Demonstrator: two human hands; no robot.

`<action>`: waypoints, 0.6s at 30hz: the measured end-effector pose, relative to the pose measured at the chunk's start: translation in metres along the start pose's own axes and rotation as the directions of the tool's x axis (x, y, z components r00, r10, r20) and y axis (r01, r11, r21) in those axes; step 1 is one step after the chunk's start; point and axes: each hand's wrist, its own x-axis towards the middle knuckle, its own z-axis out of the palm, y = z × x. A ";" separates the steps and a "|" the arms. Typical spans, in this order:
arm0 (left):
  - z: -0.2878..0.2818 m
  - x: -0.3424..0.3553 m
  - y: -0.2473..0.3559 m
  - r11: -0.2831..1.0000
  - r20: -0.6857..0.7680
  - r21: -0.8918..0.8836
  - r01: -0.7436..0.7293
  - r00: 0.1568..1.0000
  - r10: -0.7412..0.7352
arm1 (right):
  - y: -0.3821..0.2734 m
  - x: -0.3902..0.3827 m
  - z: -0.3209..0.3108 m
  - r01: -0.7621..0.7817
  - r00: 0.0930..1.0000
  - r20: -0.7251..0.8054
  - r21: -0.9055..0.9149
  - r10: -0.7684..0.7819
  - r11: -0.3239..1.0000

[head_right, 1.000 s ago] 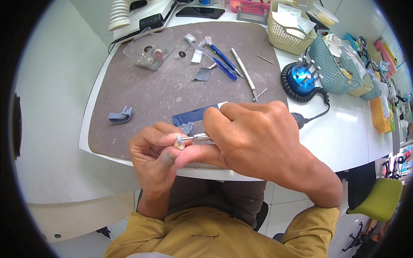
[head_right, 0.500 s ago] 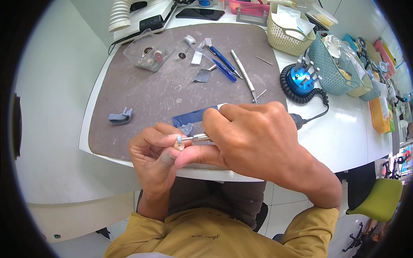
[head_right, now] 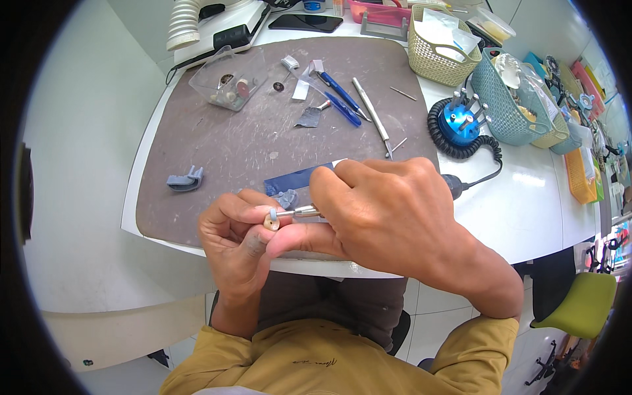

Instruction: The person cleans a dental model by brushing it with a small brush, applies a blue adhesive strip to the base, and then uses a motorized dental handpiece to polish the surface of a prosthetic crown.

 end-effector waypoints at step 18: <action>0.002 0.001 -0.002 1.000 -0.004 0.014 -0.028 1.000 0.028 | 0.000 0.000 0.003 -0.009 1.000 -0.016 -0.003 0.009 1.000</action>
